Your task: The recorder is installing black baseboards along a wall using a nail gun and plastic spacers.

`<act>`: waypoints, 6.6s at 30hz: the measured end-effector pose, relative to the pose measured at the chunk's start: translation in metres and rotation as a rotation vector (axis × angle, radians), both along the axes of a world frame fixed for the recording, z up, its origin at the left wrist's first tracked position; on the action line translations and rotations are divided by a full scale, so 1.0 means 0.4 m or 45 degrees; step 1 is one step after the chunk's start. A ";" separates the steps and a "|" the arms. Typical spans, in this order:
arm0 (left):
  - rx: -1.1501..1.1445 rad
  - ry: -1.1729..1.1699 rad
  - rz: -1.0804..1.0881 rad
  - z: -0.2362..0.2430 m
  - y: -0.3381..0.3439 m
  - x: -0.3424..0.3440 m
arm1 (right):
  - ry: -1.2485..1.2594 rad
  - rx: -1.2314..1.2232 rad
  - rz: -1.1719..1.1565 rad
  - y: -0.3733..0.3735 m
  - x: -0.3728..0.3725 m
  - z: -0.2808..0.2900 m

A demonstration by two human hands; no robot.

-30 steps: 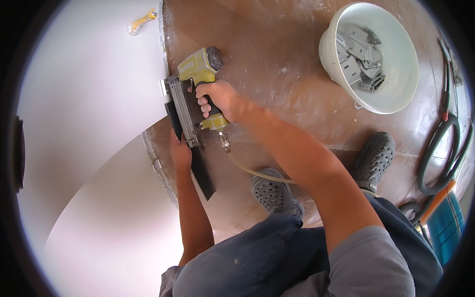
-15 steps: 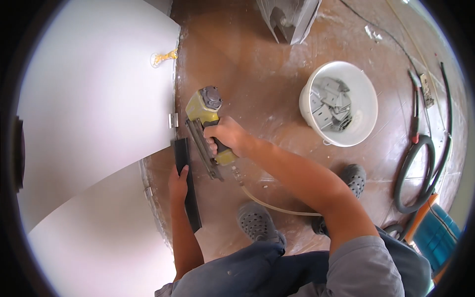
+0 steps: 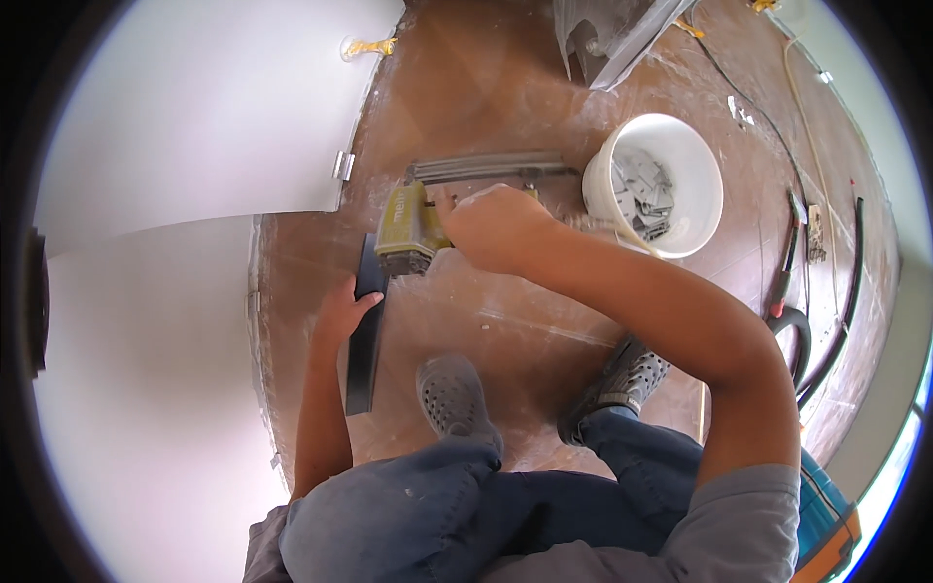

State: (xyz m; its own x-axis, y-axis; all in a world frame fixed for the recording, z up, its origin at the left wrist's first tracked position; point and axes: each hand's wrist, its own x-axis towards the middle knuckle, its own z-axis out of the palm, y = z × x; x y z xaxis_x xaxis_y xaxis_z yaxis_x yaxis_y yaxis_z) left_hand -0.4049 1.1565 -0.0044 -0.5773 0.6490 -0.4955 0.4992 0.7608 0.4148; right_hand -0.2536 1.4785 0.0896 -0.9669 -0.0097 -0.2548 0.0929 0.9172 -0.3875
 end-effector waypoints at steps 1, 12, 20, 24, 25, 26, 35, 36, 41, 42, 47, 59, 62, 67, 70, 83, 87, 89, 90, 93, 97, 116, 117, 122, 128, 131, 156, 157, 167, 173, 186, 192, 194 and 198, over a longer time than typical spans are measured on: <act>0.000 -0.001 -0.001 0.001 0.007 0.010 | 0.036 0.109 0.117 0.000 -0.011 -0.018; 1.104 -1.388 1.167 -0.040 0.332 -0.018 | 0.185 0.319 0.596 0.058 -0.202 -0.249; 0.925 -0.990 1.168 -0.092 0.367 -0.084 | 0.274 0.346 0.671 0.114 -0.268 -0.298; 0.964 -0.936 1.184 -0.093 0.376 -0.091 | 0.328 0.332 0.726 0.126 -0.316 -0.310; 0.971 -0.900 1.213 -0.097 0.376 -0.094 | 0.334 0.350 0.777 0.127 -0.324 -0.312; 0.978 -0.863 1.242 -0.099 0.374 -0.097 | 0.360 0.340 0.766 0.126 -0.325 -0.314; 0.997 -0.865 1.237 -0.096 0.385 -0.100 | 0.389 0.398 0.788 0.131 -0.323 -0.289; 0.996 -0.869 1.237 -0.095 0.389 -0.097 | 0.385 0.398 0.788 0.132 -0.320 -0.292; 0.987 -0.893 1.253 -0.107 0.386 -0.093 | 0.345 0.419 0.776 0.126 -0.313 -0.298; 0.992 -0.886 1.247 -0.097 0.388 -0.099 | 0.352 0.424 0.774 0.127 -0.321 -0.284; 0.977 -0.904 1.256 -0.093 0.396 -0.098 | 0.169 0.381 0.763 0.132 -0.327 -0.257; 0.999 -0.931 1.285 -0.100 0.358 -0.101 | 0.156 0.290 0.638 0.091 -0.292 -0.235; 1.047 -0.996 1.444 -0.071 0.364 -0.077 | 0.091 0.219 0.548 0.065 -0.256 -0.216; 0.433 0.268 0.620 -0.044 0.328 -0.115 | 0.198 0.312 0.464 0.016 -0.169 -0.179; 0.254 0.471 0.420 -0.035 0.362 -0.107 | 0.114 0.317 0.384 0.031 -0.106 -0.100; 0.589 -0.386 0.772 -0.009 0.341 -0.114 | -0.488 -0.134 -0.388 0.147 0.172 0.190; 0.681 -0.300 0.551 0.095 0.377 -0.078 | -0.410 -0.287 -0.624 0.172 0.332 0.210; 0.647 -0.078 0.156 0.148 0.403 -0.082 | -0.535 -0.311 -0.804 0.160 0.369 0.269; 0.702 -0.137 0.110 0.249 0.484 -0.045 | -0.473 -0.293 -0.843 0.173 0.428 0.260; 0.941 -0.083 -0.156 0.434 0.631 -0.019 | -0.403 -0.303 -0.955 0.171 0.504 0.232; 1.015 -0.031 -0.393 0.619 0.906 0.075 | -0.436 -0.386 -1.111 0.170 0.619 0.217; 0.926 -0.420 -0.500 0.643 1.406 0.216 | -0.280 -0.754 -1.304 0.130 0.939 0.124; 0.922 -0.419 -0.561 0.670 1.413 0.236 | -0.251 -0.749 -1.278 0.141 0.939 0.117; 0.206 -0.318 -0.903 0.625 1.386 0.290 | -0.082 -0.694 -1.352 0.160 0.958 0.078; -0.259 -0.267 -0.933 0.450 1.184 0.318 | -0.048 -0.804 -1.518 0.162 1.018 0.095; -0.257 -0.541 -0.686 0.356 1.111 0.346 | -0.055 -0.803 -1.596 0.137 1.062 0.084; 0.450 -1.455 -0.561 0.061 1.329 0.521 | -0.217 -0.194 -2.118 0.220 0.898 0.293; 0.569 -1.338 -0.463 0.009 1.259 0.467 | -0.220 -0.146 -2.074 0.241 0.866 0.321; 0.247 -0.305 0.490 -0.071 0.403 0.003 | -0.539 -0.343 -1.583 0.448 0.525 0.598; -0.220 0.330 0.483 0.123 0.243 0.120 | -0.499 -0.540 -0.980 0.611 0.321 0.500; -0.408 0.129 0.573 -0.001 0.179 0.146 | -0.202 -0.222 -0.871 0.891 -0.019 0.031; -0.345 0.124 0.607 0.022 0.228 0.089 | -0.291 0.125 -0.752 0.936 -0.132 -0.054; -0.322 0.057 0.632 0.058 0.367 0.078 | -0.100 0.565 -0.495 0.991 -0.120 -0.147; -0.298 -0.057 0.648 0.129 0.461 0.036 | -0.093 0.601 -0.420 1.007 -0.168 -0.244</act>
State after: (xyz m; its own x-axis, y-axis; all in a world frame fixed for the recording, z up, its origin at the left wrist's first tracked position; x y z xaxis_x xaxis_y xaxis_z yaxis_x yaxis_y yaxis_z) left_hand -0.3907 1.3411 0.0471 -0.7641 0.1641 -0.6238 0.0312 0.9754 0.2183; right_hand -0.3207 1.8815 -0.0081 -0.8791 0.4204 -0.2247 0.4146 0.9069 0.0750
